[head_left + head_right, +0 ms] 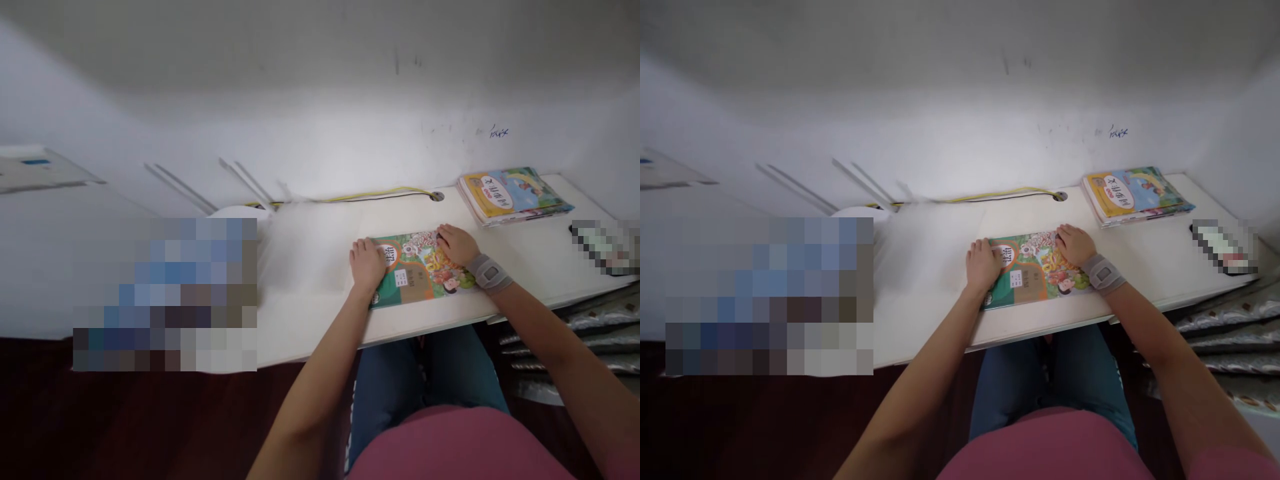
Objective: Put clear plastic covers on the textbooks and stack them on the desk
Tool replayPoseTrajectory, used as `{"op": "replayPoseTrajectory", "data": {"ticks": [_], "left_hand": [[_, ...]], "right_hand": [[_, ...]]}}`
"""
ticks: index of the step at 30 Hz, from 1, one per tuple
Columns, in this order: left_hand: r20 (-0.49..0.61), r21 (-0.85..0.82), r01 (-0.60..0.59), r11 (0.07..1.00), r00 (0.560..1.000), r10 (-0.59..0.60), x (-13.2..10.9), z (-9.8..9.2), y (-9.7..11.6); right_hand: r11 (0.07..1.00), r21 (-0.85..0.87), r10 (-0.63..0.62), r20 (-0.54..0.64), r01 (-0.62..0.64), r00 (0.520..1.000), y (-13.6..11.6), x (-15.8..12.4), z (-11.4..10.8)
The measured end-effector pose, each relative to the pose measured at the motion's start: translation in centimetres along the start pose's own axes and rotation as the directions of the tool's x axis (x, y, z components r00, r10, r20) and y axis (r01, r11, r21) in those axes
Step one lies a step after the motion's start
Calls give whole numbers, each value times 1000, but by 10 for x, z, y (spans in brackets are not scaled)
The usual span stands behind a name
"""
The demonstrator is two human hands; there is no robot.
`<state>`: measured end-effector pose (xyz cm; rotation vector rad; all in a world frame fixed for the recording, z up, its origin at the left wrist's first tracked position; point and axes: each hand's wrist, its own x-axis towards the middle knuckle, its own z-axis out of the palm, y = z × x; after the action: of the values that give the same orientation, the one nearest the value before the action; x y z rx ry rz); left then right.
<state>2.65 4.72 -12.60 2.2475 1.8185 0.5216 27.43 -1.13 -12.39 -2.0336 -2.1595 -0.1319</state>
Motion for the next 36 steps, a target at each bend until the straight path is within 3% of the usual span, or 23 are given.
{"op": "replayPoseTrajectory", "data": {"ticks": [4,8,13,15,17,19,22,26,31,36], "left_hand": [[-55,-276,72,958,994,-91,12,-1,-11],[-81,-539,115,835,979,-187,26,-2,-21],[-68,-582,96,808,984,-166,32,-7,-26],[-75,-648,82,758,982,-171,32,-11,-28],[-18,-763,79,642,989,-144,33,-16,-28],[108,-854,122,506,993,-58,35,-22,-28],[281,-896,240,373,958,59,39,-31,-26],[400,-901,374,221,912,88,43,-39,-27],[414,-898,394,197,907,77,43,-42,-32],[384,-902,366,230,923,37,41,-43,-32]], "right_hand": [[1000,-21,2,-16,-2,1000,-3,4,-5],[1000,-24,-10,-28,9,1000,-6,6,-6],[1000,-21,-23,-41,22,999,-4,6,-6],[1000,-13,-26,-43,25,999,-4,6,-8],[1000,3,-21,-49,22,999,-5,5,-9],[999,29,-14,-61,16,998,-5,5,-9],[995,93,-10,-84,18,996,-2,5,-5],[970,242,13,-137,21,991,9,10,1],[844,534,73,-200,46,977,28,12,-6],[565,819,181,-12,-94,983,43,10,-18]]}}
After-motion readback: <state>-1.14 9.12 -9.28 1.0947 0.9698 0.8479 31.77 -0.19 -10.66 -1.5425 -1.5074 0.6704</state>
